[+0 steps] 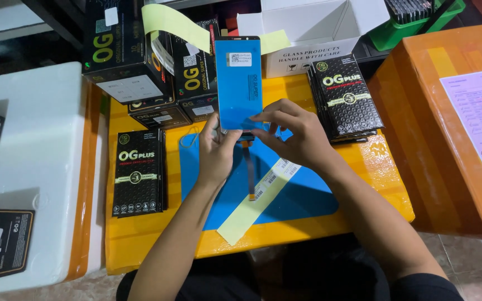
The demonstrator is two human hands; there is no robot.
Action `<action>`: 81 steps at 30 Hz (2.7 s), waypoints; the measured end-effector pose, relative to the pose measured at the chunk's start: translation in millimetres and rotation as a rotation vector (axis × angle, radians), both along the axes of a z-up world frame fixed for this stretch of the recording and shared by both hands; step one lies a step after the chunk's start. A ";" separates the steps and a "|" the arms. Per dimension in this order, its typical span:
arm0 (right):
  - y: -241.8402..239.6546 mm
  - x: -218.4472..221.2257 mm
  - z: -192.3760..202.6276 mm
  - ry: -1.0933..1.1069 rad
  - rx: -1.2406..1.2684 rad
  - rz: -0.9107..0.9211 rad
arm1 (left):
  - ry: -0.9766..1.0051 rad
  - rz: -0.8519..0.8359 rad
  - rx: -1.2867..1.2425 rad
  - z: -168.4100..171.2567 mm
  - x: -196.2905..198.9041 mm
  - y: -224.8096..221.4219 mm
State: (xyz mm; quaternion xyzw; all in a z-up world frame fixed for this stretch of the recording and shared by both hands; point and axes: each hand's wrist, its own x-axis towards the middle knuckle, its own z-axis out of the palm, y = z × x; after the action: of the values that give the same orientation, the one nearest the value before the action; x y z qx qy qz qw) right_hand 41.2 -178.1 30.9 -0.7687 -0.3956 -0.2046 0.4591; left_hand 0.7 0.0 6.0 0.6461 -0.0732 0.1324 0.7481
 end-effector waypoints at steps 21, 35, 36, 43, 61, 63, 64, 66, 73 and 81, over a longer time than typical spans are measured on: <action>-3.1 2.1 -0.6 -0.053 -0.036 -0.094 | -0.067 -0.128 0.070 0.6 -1.4 3.8; -17.2 12.5 -6.4 0.095 0.074 -0.152 | 0.149 -0.196 0.210 16.4 -6.3 -12.1; -16.3 11.9 -7.8 0.095 0.073 -0.156 | 0.173 -0.196 0.202 26.1 -8.3 -13.5; -13.7 7.8 -2.6 0.098 0.086 -0.095 | 0.064 -0.258 0.028 -16.3 -3.8 -5.1; -12.0 -2.6 8.0 0.211 -0.247 -0.058 | 0.114 0.106 0.146 -3.3 2.1 9.1; -7.0 -4.1 1.4 0.205 -0.371 -0.063 | 0.084 0.113 0.105 -6.7 4.7 12.6; -7.1 -13.1 6.3 0.200 -0.373 -0.071 | 0.078 0.107 0.102 -4.2 6.2 11.7; -6.0 -33.7 13.3 0.208 -0.538 -0.048 | 0.065 0.100 0.062 -2.6 4.2 10.4; -13.1 -96.6 -53.4 0.253 -0.630 -0.240 | -0.022 0.073 -0.037 -12.5 7.1 8.3; -3.9 -113.8 -82.3 0.183 -0.437 -0.465 | 0.004 0.034 -0.005 -6.2 4.9 9.4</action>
State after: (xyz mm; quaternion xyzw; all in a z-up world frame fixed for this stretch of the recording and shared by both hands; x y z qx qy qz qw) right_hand -72.5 -182.1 -51.5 -0.9339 -0.2014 -0.1443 0.2580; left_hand 5.6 9.4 -0.2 0.6455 -0.0602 0.1442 0.7476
